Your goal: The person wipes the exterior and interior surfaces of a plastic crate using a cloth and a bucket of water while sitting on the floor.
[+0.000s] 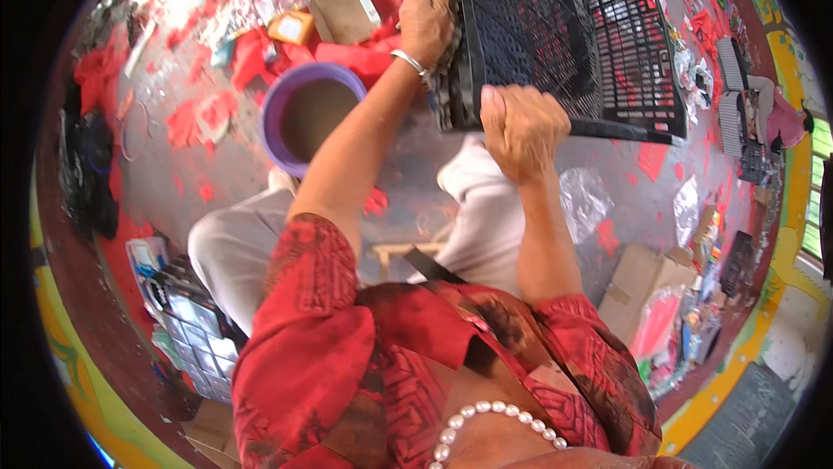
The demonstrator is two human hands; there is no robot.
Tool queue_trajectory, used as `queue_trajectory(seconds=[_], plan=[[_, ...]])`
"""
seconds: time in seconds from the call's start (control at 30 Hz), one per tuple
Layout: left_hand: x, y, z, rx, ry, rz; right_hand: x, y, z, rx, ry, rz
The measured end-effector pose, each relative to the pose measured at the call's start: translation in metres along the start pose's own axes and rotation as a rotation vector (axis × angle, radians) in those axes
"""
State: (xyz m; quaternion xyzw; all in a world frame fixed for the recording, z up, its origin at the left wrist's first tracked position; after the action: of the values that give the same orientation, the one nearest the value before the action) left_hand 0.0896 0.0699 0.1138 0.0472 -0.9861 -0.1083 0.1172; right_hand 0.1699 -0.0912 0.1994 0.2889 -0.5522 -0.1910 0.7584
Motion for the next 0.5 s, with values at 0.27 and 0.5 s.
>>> queue_trajectory(seconds=[0.27, 0.5], plan=[[-0.014, 0.022, -0.003, 0.04, -0.087, 0.154, 0.036, 0.037, -0.002, -0.071, -0.02, -0.015], [0.113, -0.116, -0.073, 0.337, -0.611, 0.412, 0.158, 0.05, 0.04, -0.317, 0.455, -0.014]])
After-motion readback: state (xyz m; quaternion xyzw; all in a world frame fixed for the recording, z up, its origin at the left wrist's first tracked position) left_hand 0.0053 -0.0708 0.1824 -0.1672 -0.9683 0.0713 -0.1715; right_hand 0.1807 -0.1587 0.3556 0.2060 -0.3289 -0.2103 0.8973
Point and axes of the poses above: each hand's wrist, its own y-axis towards the middle knuckle, its own x-axis out of the back of the hand, z = x × y, the point moved 1 cm from there along y, towards the middle knuckle, and after that the axes turned 4 degrees about -z, right-handed, at the moved point
